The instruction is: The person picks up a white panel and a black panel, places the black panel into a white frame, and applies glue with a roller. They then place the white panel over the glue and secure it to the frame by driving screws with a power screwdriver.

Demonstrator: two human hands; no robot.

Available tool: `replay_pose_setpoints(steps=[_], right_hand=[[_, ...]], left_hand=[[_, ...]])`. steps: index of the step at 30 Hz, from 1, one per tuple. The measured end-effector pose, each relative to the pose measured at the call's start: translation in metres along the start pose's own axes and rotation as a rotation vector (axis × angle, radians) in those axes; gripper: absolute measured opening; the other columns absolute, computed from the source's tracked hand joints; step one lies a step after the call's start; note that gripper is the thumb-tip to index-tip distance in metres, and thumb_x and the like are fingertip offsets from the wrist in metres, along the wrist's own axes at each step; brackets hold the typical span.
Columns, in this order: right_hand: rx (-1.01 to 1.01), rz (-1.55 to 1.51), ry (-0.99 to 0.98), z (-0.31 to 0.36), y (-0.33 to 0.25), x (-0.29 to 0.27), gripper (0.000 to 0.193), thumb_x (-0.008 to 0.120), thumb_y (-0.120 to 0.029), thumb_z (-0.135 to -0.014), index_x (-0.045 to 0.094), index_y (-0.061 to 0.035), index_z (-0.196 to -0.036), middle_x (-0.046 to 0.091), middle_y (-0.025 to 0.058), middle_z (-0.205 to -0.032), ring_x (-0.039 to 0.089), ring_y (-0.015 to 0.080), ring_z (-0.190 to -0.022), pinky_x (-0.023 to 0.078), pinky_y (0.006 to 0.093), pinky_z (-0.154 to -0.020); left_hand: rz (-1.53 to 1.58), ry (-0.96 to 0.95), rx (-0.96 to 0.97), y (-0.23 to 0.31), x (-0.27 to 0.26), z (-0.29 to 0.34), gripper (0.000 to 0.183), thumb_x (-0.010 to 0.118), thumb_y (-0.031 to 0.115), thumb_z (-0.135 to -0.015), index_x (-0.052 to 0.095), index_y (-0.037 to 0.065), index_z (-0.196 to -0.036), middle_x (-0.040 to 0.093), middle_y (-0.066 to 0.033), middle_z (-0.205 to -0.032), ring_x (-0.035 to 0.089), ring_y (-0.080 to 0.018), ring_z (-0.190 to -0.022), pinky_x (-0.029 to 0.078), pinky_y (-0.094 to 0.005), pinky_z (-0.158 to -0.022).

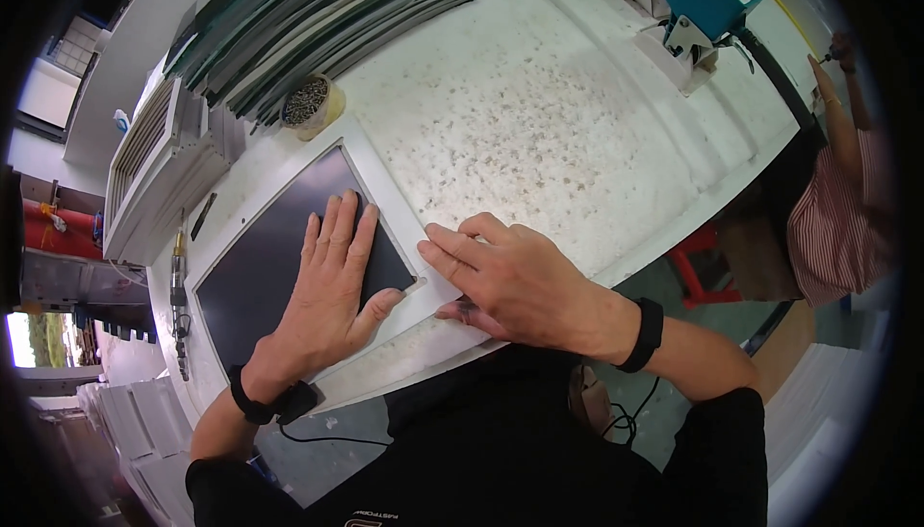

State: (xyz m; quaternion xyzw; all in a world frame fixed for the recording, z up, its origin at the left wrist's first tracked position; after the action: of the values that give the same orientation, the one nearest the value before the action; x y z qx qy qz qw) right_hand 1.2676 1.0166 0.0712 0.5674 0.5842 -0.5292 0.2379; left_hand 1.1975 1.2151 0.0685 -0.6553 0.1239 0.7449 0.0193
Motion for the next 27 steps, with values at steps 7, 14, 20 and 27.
replay_pose_setpoints(steps=[7,14,20,27], right_hand=[[-0.006,-0.003,0.003,0.0,-0.001,-0.003,0.062,0.081,-0.035,-0.085,0.062,0.0005,-0.132,0.061,0.0117,-0.136,0.059,0.0266,-0.111,0.056,0.0341,-0.086],[-0.003,-0.019,-0.009,-0.004,-0.008,-0.008,0.062,0.082,-0.032,-0.083,0.062,0.0004,-0.132,0.061,0.012,-0.137,0.06,0.0276,-0.111,0.056,0.0349,-0.088],[0.028,-0.04,-0.024,-0.009,-0.016,-0.009,0.066,0.084,-0.024,-0.079,0.06,0.0004,-0.136,0.063,0.015,-0.137,0.06,0.0356,-0.11,0.055,0.0401,-0.092],[0.051,-0.005,-0.032,-0.007,-0.023,-0.008,0.067,0.084,-0.023,-0.078,0.061,0.0008,-0.137,0.063,0.0167,-0.138,0.059,0.0371,-0.111,0.055,0.0419,-0.094]], left_hand=[[0.028,-0.034,0.021,0.001,-0.015,0.0,0.078,0.05,0.047,-0.106,0.025,-0.003,-0.16,0.022,-0.0321,-0.165,0.02,-0.0451,-0.156,0.014,-0.0538,-0.127],[-0.052,0.136,-0.155,-0.047,-0.017,0.002,0.073,0.054,0.039,-0.106,0.028,-0.003,-0.159,0.026,-0.0319,-0.164,0.023,-0.0457,-0.155,0.018,-0.0529,-0.127],[-0.009,0.175,-0.166,-0.067,-0.023,0.025,0.072,0.053,0.047,-0.105,0.034,0.0,-0.157,0.03,-0.0309,-0.162,0.025,-0.0444,-0.153,0.019,-0.0538,-0.127],[-0.05,0.138,-0.511,-0.121,-0.013,0.137,0.076,0.045,0.051,-0.108,0.026,0.0,-0.161,0.022,-0.031,-0.166,0.019,-0.0427,-0.157,0.016,-0.0518,-0.127]])
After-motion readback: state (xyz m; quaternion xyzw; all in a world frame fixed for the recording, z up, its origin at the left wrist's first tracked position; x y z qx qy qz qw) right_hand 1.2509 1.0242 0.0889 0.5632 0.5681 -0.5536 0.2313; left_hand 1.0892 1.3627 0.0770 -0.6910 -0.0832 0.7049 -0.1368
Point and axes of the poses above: each hand's wrist, its own z-axis away from the middle knuckle, its own x-axis out of the palm, y = z × x, the point moved 5 cm from there along -z, towards the middle knuckle
